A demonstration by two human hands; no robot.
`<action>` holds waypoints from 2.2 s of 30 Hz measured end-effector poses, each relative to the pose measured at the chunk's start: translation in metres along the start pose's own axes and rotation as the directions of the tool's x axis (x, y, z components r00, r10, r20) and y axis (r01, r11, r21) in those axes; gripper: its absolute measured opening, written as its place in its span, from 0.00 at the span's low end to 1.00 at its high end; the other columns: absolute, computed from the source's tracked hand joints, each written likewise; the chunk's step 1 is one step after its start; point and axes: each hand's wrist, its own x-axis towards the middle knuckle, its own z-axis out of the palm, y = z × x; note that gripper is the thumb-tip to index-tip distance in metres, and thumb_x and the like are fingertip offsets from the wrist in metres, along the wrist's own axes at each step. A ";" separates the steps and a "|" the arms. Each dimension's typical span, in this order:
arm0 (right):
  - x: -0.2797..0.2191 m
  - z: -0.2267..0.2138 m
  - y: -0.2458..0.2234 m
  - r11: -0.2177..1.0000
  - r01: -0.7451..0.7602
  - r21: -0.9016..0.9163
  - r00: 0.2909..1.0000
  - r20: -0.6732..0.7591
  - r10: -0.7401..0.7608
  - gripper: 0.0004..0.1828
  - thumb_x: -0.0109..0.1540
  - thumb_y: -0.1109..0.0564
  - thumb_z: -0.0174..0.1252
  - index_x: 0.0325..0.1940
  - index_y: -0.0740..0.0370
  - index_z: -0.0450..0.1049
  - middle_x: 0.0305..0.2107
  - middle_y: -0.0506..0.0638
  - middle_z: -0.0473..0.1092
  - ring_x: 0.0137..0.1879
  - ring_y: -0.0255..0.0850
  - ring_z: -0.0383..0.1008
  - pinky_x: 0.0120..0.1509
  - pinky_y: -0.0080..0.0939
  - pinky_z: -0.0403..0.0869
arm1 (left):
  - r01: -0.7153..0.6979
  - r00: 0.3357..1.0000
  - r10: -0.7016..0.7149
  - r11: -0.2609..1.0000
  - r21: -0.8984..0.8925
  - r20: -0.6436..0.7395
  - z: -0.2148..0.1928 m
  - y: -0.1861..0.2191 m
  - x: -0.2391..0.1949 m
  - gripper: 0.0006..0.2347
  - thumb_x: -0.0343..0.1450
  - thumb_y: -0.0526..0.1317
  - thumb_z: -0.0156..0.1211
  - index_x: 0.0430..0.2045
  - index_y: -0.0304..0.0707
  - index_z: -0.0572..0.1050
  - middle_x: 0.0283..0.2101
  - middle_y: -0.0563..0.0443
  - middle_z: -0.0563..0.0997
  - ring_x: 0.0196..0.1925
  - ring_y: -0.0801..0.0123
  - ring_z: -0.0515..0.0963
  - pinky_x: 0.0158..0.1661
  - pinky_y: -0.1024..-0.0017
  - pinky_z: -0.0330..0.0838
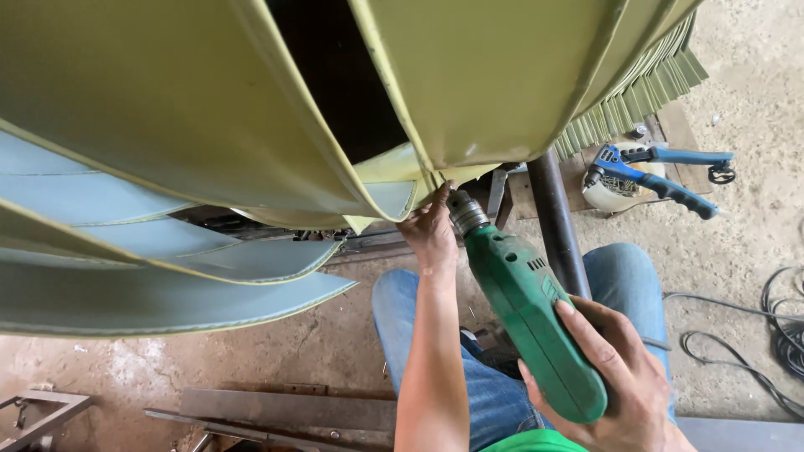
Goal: The person sits on a stool under a large curved metal assembly and fastens overlapping sheet metal edges together. They align the sheets by hand, drill holes with a green electric drill, then use a blue hand riveter to set rivets, repeating the drill-and-rivet cycle along the seam.
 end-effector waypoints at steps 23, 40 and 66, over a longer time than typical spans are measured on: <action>0.005 0.018 -0.001 1.000 -0.023 0.019 0.999 -0.026 0.024 0.41 0.45 0.54 0.74 0.61 0.65 0.70 0.46 0.62 0.72 0.45 0.50 0.80 0.46 0.43 0.79 | 0.121 0.989 -0.120 0.993 0.003 -0.092 -0.001 -0.006 -0.003 0.09 0.67 0.27 0.69 0.39 0.28 0.81 0.39 0.48 0.86 0.38 0.72 0.83 0.42 0.74 0.79; 0.012 0.010 0.001 0.999 -0.032 0.010 1.000 0.001 0.032 0.41 0.45 0.55 0.74 0.61 0.64 0.71 0.45 0.61 0.73 0.45 0.49 0.81 0.45 0.43 0.79 | 0.077 0.994 -0.076 0.997 0.009 -0.076 -0.004 -0.009 -0.006 0.09 0.68 0.28 0.72 0.39 0.27 0.80 0.37 0.50 0.84 0.36 0.73 0.81 0.40 0.74 0.76; 0.013 0.023 0.000 1.000 -0.005 0.020 1.000 -0.001 0.005 0.39 0.46 0.54 0.73 0.60 0.64 0.72 0.46 0.62 0.73 0.46 0.53 0.79 0.46 0.45 0.78 | 0.148 0.989 -0.145 0.981 0.124 -0.031 -0.041 -0.044 -0.005 0.12 0.68 0.30 0.69 0.43 0.28 0.77 0.40 0.45 0.83 0.37 0.66 0.83 0.37 0.69 0.79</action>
